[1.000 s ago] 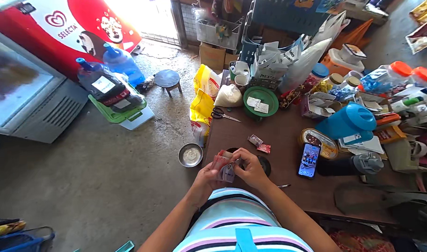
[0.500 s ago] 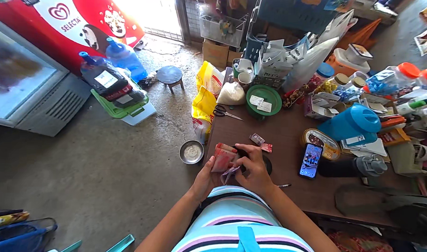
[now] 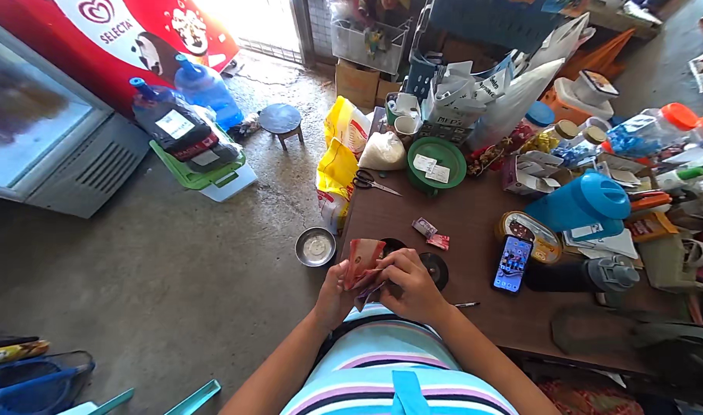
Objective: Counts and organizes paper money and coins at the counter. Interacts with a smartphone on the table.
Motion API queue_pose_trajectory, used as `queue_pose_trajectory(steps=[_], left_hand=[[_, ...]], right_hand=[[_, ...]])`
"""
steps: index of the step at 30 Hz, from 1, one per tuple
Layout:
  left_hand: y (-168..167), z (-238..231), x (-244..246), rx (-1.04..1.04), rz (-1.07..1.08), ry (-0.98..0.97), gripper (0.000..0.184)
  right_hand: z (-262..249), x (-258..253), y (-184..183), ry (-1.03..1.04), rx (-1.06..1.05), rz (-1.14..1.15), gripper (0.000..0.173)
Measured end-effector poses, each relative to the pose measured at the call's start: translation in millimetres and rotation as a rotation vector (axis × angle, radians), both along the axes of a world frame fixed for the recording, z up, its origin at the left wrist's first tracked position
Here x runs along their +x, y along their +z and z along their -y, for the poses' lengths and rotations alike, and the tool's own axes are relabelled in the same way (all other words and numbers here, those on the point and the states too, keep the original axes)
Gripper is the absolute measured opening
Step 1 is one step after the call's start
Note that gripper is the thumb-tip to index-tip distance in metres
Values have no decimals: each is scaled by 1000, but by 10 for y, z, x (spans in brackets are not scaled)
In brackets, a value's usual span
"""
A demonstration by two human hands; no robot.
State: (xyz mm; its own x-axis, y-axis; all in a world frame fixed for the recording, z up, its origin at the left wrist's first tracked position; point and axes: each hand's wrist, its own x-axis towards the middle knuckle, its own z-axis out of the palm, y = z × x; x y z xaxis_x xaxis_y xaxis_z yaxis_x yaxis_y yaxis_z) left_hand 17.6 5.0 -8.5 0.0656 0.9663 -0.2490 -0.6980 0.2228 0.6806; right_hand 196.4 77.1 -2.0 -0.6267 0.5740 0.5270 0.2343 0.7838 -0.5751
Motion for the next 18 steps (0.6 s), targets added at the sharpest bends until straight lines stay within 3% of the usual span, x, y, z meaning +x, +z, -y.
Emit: queue_pose_trajectory(steps=[4,7,12,18], left_hand=[[32,-41,-26,-75,84,23,70],[25,-125,-82,-132,157,112,46],[186,-275,-190,-260,259,293,51],[236,-340,-254,-284,25,391,33]], right_hand=[[35,-16,-8,58,94,5,7],[71,-15,-14,125,138,39,8],[102,-16,-63,244,106,140,9],[65,13,-18,189,-75,61,8]])
